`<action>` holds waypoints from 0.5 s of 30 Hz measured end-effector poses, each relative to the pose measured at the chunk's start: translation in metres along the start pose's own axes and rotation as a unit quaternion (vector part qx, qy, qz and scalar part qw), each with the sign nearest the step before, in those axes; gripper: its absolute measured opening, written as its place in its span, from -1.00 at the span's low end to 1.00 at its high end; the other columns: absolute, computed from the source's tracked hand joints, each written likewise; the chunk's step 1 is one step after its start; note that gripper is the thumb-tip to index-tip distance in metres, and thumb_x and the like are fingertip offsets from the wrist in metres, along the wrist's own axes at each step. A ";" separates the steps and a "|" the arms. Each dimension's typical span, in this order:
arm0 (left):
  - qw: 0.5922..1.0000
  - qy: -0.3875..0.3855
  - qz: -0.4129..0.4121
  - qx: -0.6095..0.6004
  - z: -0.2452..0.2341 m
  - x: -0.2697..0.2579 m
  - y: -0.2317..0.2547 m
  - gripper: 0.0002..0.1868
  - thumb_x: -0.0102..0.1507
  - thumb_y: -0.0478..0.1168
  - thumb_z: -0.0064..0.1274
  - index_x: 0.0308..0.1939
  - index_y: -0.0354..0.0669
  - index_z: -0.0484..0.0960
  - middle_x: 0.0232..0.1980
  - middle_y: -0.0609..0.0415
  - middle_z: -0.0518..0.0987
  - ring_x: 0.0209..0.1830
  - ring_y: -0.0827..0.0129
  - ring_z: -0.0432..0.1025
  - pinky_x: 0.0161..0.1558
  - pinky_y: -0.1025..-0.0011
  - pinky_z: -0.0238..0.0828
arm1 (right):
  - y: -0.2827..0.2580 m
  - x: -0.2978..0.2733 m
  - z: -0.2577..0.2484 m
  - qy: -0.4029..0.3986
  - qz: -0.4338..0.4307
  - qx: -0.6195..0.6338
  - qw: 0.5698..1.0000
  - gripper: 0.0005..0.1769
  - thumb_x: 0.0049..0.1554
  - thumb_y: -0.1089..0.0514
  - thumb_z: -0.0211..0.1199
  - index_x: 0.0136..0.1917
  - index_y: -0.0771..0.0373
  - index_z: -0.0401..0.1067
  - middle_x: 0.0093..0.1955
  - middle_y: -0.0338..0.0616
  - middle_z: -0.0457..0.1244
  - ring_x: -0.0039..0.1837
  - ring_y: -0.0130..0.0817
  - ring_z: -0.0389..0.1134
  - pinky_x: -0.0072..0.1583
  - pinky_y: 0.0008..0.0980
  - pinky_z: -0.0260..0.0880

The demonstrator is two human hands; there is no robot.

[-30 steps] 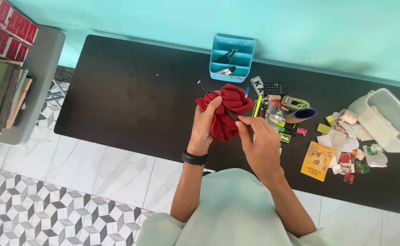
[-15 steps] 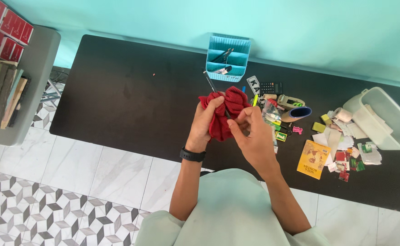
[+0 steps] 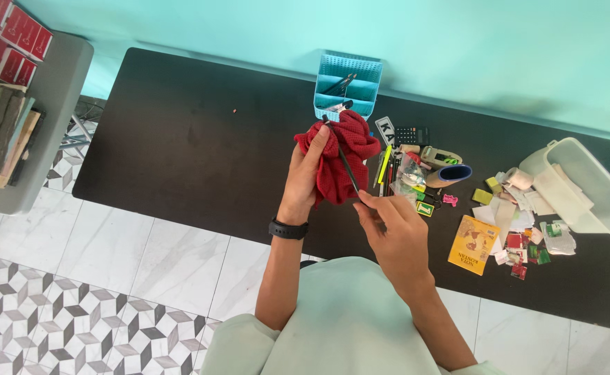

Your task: The person cleans pens and pencils using a red cloth, then places them into a blue desk organizer.

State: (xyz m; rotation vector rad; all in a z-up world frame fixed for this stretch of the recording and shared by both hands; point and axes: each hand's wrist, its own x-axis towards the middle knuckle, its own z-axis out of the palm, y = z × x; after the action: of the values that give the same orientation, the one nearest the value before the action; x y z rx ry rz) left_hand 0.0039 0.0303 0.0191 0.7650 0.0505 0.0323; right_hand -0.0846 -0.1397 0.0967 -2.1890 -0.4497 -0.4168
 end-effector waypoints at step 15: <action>0.996 -0.053 -0.038 0.063 0.026 -0.021 -0.015 -0.66 0.39 -0.09 0.14 0.07 -0.30 0.56 -0.06 0.01 0.63 -0.11 0.43 0.54 -0.07 0.41 0.55 | 0.008 0.023 -0.001 0.024 -0.013 -0.021 0.999 -0.67 0.15 0.31 0.41 0.20 0.19 0.55 -0.10 -0.17 0.32 -0.20 -0.45 0.35 -0.16 -0.47 0.37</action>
State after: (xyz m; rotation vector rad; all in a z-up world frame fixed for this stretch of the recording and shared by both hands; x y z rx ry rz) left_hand -0.0153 0.0010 0.0282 0.8902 -0.0186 -0.0848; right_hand -0.0604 -0.1414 0.1021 -2.2115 -0.4466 -0.4954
